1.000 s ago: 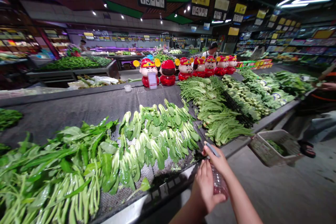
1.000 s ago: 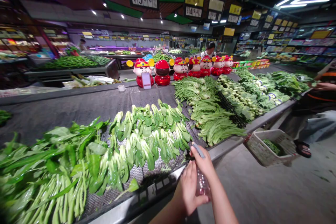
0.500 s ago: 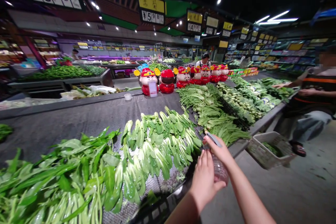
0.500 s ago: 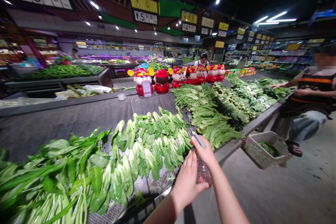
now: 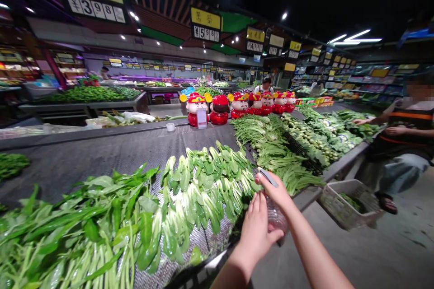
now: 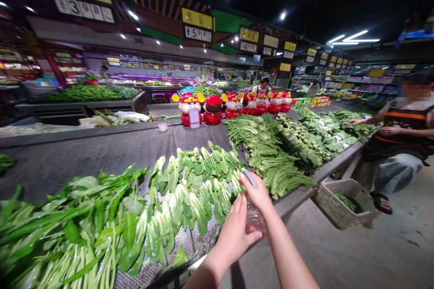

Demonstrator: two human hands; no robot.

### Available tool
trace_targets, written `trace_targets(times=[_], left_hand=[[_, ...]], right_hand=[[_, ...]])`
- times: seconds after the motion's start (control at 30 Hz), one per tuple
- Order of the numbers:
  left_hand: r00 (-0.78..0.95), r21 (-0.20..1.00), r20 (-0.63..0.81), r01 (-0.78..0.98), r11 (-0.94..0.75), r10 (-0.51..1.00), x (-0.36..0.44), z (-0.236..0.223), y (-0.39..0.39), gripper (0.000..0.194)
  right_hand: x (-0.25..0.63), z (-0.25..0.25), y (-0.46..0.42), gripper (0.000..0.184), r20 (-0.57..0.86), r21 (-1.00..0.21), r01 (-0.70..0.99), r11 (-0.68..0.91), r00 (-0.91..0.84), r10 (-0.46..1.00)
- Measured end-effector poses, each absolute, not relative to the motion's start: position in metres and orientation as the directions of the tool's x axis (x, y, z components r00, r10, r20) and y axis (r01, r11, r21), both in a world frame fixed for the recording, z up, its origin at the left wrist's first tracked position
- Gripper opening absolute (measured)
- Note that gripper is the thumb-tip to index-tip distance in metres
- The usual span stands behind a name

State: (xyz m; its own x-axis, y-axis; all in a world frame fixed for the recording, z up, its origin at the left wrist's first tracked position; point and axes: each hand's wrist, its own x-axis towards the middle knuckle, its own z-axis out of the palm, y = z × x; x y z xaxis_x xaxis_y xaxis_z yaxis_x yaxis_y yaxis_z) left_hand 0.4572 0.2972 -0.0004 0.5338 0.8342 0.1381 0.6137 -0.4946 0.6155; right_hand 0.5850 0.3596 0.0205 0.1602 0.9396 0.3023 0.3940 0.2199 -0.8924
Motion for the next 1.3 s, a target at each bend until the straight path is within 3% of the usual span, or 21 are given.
trace_targets(times=[0.17, 0.37, 0.73, 0.93, 1.13, 1.3], left_hand=[[0.515, 0.632, 0.097, 0.629, -0.453, 0.851, 0.459, 0.012, 0.296, 0.096], [0.469, 0.645, 0.102, 0.641, -0.417, 0.878, 0.462, 0.013, 0.292, 0.103], [0.466, 0.626, 0.119, 0.65, -0.43, 0.877, 0.488, 0.003, 0.293, 0.106], [0.491, 0.617, 0.077, 0.66, -0.428, 0.868, 0.497, -0.003, 0.281, 0.109], [0.479, 0.619, 0.04, 0.677, -0.398, 0.877, 0.503, -0.003, 0.263, 0.11], [0.487, 0.633, 0.008, 0.674, -0.381, 0.874, 0.509, -0.012, 0.245, 0.108]], right_hand=[[0.584, 0.031, 0.36, 0.039, 0.339, -0.856, 0.459, 0.239, 0.148, 0.929], [0.587, 0.016, 0.368, 0.04, 0.3, -0.892, 0.4, 0.212, 0.172, 0.938], [0.612, 0.017, 0.367, 0.041, 0.149, -0.984, -0.098, 0.148, -0.003, 0.989], [0.622, 0.0, 0.357, 0.04, 0.157, -0.986, 0.067, 0.153, 0.064, 0.985], [0.631, -0.015, 0.346, 0.041, 0.187, -0.981, 0.059, 0.183, 0.065, 0.98], [0.637, -0.021, 0.322, 0.042, 0.21, -0.954, 0.243, 0.174, 0.13, 0.969]])
